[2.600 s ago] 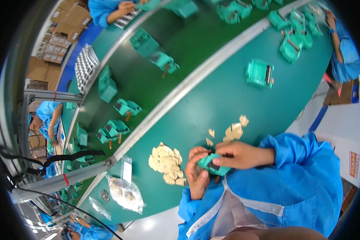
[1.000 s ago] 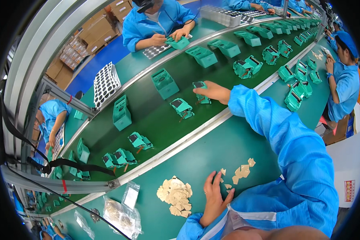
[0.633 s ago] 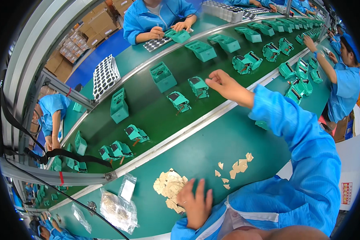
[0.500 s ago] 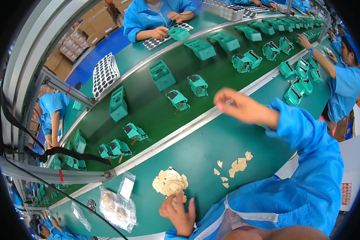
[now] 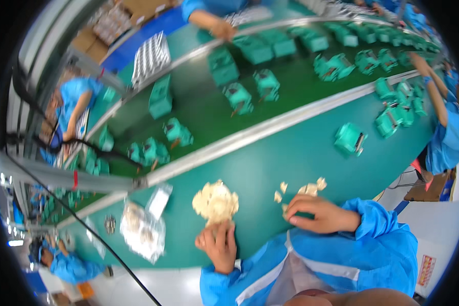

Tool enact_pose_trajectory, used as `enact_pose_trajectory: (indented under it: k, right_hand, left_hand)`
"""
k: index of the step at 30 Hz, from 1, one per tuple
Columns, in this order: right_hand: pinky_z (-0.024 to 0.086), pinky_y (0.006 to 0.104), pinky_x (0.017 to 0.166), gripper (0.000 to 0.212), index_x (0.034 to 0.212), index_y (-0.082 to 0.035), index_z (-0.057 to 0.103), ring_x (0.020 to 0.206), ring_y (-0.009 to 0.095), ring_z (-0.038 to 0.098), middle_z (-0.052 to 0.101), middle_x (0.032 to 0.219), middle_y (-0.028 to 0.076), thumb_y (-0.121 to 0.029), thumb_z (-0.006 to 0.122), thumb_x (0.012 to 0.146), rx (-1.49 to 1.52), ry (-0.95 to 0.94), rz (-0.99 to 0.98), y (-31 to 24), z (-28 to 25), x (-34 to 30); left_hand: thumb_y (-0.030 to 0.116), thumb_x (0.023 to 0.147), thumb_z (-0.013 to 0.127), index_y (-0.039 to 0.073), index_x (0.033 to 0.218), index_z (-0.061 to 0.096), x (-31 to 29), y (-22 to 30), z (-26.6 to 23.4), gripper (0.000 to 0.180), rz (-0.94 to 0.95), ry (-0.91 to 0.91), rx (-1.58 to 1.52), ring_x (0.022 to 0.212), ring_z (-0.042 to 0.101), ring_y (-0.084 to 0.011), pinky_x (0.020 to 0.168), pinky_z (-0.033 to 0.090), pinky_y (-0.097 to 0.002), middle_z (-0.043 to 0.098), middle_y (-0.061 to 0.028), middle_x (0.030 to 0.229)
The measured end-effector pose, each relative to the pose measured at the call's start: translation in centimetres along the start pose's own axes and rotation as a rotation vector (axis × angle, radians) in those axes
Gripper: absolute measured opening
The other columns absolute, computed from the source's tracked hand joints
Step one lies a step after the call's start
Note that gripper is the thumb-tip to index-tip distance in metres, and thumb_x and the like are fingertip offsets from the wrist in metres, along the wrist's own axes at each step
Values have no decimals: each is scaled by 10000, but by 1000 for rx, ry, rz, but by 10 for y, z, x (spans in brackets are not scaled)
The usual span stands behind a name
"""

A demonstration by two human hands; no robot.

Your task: The person assembles small electronic components by hand, placing them into green plastic housing units on an assembly line.

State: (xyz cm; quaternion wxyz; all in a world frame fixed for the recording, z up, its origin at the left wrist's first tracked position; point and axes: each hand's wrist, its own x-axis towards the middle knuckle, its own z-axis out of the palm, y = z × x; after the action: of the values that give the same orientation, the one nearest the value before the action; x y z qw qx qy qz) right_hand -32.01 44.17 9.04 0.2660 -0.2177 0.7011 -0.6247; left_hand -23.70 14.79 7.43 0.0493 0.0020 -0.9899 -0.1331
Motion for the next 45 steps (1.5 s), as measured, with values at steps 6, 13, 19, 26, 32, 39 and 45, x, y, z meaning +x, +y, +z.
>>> enact_pose_trajectory:
  k: [6, 13, 19, 26, 32, 39, 45]
  right_hand:
    - [461, 324, 782, 28, 937, -21, 628, 875, 233, 579, 629, 934, 86, -24, 617, 912, 56, 92, 76, -12, -2, -8]
    - [460, 296, 777, 47, 957, -2, 631, 859, 196, 585, 622, 930, 92, -23, 618, 917, 148, 57, 162, -2, 16, -4]
    - [489, 331, 836, 106, 1031, -24, 647, 920, 228, 616, 641, 997, 98, -83, 616, 948, 201, -131, 122, 0, 25, 1]
    - [502, 333, 906, 215, 1157, -53, 650, 1034, 245, 649, 671, 1115, 91, -158, 610, 973, 324, -562, 214, 8, 19, 0]
    - [506, 327, 852, 165, 1084, -42, 661, 978, 250, 639, 665, 1029, 100, -88, 659, 926, 203, -244, 51, 3, 19, 4]
    - [485, 336, 744, 233, 1094, -50, 611, 857, 226, 601, 604, 978, 91, -34, 671, 870, -105, 331, -136, -17, 30, 41]
    - [472, 306, 740, 164, 996, -30, 605, 836, 218, 587, 590, 955, 94, 19, 669, 853, 54, 366, 39, -6, 17, 25]
  left_hand:
    - [101, 764, 796, 88, 1138, 658, 6, -6, -11, 399, -263, 98, -127, 1056, 529, -303, 933, 384, -406, 572, -109, 1127]
    - [79, 837, 739, 47, 1213, 637, 0, -23, -7, 392, -407, 58, -287, 1056, 523, -275, 944, 423, -370, 542, -117, 1131]
    - [33, 829, 737, 39, 1077, 671, 5, -37, -8, 257, -385, 25, -255, 989, 543, -216, 894, 444, -324, 559, -78, 1050]
    - [3, 868, 709, 24, 997, 647, 8, -42, -7, 145, -592, 148, -737, 776, 563, -114, 748, 462, -243, 623, -19, 851]
    - [-16, 918, 646, 2, 1050, 585, 33, -10, -28, 146, -662, 172, -1383, 877, 643, -169, 821, 518, -287, 659, -106, 986]
    - [-32, 938, 606, -13, 1079, 562, 45, 68, 9, 148, -583, -187, -1808, 975, 675, -221, 877, 558, -332, 654, -165, 1098]
    - [-13, 947, 611, -26, 1106, 585, 56, 87, 15, 162, -556, -413, -1809, 966, 672, -194, 892, 547, -304, 658, -151, 1114]
